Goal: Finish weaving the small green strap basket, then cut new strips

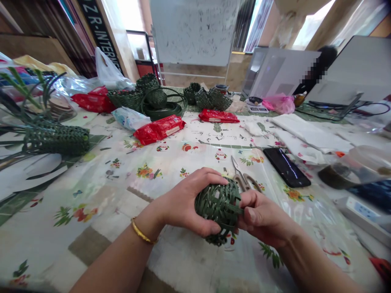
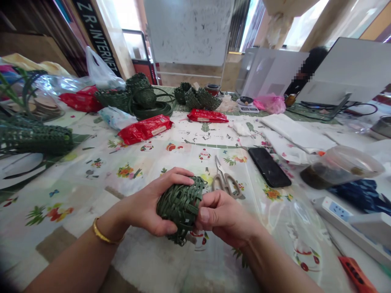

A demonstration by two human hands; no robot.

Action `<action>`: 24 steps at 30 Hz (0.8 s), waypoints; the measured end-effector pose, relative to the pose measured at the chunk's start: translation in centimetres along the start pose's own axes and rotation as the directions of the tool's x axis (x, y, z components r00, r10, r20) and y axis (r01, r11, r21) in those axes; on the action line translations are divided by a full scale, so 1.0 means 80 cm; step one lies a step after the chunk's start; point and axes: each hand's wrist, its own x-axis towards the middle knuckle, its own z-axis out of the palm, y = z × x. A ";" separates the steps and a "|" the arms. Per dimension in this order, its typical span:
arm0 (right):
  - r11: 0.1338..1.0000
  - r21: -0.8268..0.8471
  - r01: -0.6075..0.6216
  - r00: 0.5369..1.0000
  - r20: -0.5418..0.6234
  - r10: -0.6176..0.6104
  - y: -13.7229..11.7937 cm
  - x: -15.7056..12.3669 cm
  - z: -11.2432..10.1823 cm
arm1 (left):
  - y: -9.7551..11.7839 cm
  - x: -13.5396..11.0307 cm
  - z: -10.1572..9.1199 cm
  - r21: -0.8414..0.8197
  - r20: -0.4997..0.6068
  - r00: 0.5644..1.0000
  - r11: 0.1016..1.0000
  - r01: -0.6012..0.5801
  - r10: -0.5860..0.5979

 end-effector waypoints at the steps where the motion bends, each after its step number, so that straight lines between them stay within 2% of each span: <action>1: 1.000 -0.008 0.003 1.000 -0.015 -0.003 0.000 0.000 0.001 | 0.000 0.000 -0.001 -0.001 0.006 1.000 1.000 -0.001 0.001; 5: 1.000 -0.021 0.002 0.998 -0.069 -0.004 0.002 0.003 0.006 | 0.001 -0.003 -0.003 0.014 0.018 1.000 1.000 -0.005 0.005; 10: 1.000 -0.003 0.024 0.997 -0.073 -0.024 0.000 0.004 0.011 | 0.004 -0.003 -0.002 0.038 0.019 1.000 0.999 -0.013 0.012; 14: 0.999 0.034 0.024 1.000 0.007 -0.024 0.001 0.006 0.008 | 0.008 -0.004 -0.005 0.063 0.010 1.000 0.998 -0.011 0.011; 17: 1.000 0.004 0.012 0.998 0.057 -0.012 0.006 0.011 0.004 | 0.014 -0.007 -0.011 0.145 0.005 1.000 0.989 0.018 -0.019; 21: 0.990 -0.109 0.086 0.994 -0.051 -0.092 0.013 0.017 0.004 | 0.019 -0.011 -0.019 0.269 -0.043 0.996 0.959 0.091 -0.083; 24: 0.944 -0.315 0.096 0.972 -0.175 -0.157 0.004 0.017 0.001 | 0.020 -0.011 -0.022 0.326 -0.105 0.987 0.933 0.152 -0.125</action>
